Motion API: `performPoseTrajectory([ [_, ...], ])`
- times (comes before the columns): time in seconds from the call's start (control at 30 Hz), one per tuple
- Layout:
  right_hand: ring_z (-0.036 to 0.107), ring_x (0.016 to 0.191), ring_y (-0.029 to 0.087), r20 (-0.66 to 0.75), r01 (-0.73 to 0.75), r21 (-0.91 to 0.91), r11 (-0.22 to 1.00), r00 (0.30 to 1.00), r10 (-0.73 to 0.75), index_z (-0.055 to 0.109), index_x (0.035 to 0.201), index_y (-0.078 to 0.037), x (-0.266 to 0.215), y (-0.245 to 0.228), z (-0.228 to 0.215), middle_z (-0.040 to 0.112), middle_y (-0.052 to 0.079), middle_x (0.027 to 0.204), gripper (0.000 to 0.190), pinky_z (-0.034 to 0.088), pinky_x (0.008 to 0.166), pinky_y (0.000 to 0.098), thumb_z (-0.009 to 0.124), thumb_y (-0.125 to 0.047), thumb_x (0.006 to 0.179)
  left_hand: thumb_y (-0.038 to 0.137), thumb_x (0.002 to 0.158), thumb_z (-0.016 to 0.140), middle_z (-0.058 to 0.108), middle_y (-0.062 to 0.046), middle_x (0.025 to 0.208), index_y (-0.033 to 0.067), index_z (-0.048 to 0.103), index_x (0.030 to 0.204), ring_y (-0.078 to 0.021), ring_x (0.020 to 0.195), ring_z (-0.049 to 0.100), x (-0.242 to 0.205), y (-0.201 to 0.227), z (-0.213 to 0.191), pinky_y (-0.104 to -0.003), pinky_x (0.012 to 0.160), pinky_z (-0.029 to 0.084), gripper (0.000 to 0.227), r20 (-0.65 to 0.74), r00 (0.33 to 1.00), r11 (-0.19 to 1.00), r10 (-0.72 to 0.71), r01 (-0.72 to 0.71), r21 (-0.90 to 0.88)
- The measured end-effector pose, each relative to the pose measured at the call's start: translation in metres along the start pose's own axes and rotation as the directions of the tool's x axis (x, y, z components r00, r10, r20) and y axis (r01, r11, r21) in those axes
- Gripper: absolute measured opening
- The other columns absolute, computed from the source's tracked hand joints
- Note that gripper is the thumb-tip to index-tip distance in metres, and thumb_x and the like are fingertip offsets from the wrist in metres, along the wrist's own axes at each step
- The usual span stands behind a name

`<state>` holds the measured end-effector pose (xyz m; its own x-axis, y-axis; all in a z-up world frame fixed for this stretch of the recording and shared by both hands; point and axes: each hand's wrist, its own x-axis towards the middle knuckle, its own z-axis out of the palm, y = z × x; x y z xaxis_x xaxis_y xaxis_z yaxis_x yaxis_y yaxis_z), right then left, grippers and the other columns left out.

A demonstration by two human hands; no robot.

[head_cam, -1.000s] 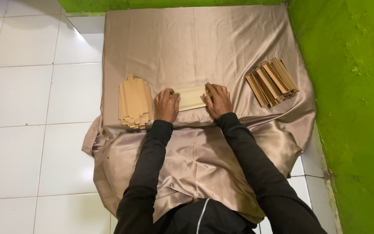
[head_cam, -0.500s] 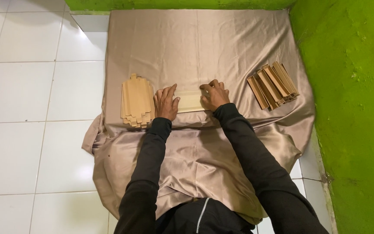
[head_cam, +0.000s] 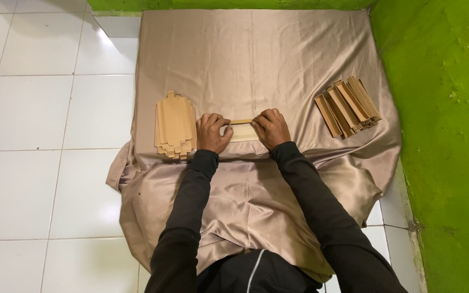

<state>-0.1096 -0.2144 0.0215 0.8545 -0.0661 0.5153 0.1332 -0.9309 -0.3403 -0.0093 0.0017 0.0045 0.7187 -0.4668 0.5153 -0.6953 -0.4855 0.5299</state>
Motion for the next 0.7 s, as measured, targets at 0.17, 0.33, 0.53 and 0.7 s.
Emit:
performPoseTrajectory([
  [0.17, 0.059, 0.092, 0.026, 0.048, -0.105, 0.106, 0.989, 0.994, 0.101, 0.073, 0.098, -0.017, 0.001, 0.005, -0.002, 0.058, 0.002, 0.088, 0.012, 0.049, 0.083, 0.0413, 0.068, -0.027, 0.101, 0.022, 0.090, 0.075, 0.060, 0.006, 0.085, 0.0225, 0.073, 0.088, -0.0187, 0.100, 0.058, 0.006, 0.000, 0.000, -0.040, 0.095, 0.042, 0.003, 0.045, 0.994, 0.994, -0.099, 0.101, -0.040],
  [0.33, 0.060, 0.096, 0.037, 0.149, -0.279, 0.190, 0.941, 0.956, 0.254, 0.065, 0.099, -0.010, 0.019, 0.006, -0.006, 0.059, 0.010, 0.089, 0.018, 0.048, 0.086, 0.0549, 0.076, -0.024, 0.093, 0.019, 0.084, 0.077, 0.058, -0.002, 0.090, 0.0141, 0.067, 0.095, -0.0289, 0.104, 0.057, 0.018, 0.016, -0.001, -0.050, 0.096, 0.041, 0.015, 0.097, 0.955, 0.959, -0.281, 0.282, 0.006],
  [0.53, 0.063, 0.102, 0.032, 0.399, -0.364, -0.085, 0.928, 0.841, 0.366, 0.069, 0.103, -0.021, 0.050, 0.015, 0.012, 0.063, 0.003, 0.098, 0.019, 0.052, 0.089, 0.0526, 0.080, -0.022, 0.087, 0.020, 0.089, 0.072, 0.057, 0.007, 0.098, 0.0283, 0.069, 0.105, -0.0211, 0.114, 0.050, 0.028, 0.023, 0.018, -0.048, 0.107, 0.032, 0.019, 0.273, 0.858, 0.892, -0.435, 0.369, 0.262],
  [0.7, 0.062, 0.102, 0.031, 0.432, -0.369, 0.025, 0.929, 0.842, 0.323, 0.068, 0.099, -0.025, 0.049, -0.024, 0.003, 0.063, 0.000, 0.091, 0.018, 0.047, 0.092, 0.0528, 0.079, -0.034, 0.088, 0.016, 0.091, 0.072, 0.056, 0.001, 0.096, 0.0205, 0.069, 0.102, -0.0233, 0.112, 0.050, 0.019, 0.026, 0.036, -0.051, 0.108, 0.029, 0.012, 0.181, 0.929, 0.931, -0.324, 0.278, 0.237],
])
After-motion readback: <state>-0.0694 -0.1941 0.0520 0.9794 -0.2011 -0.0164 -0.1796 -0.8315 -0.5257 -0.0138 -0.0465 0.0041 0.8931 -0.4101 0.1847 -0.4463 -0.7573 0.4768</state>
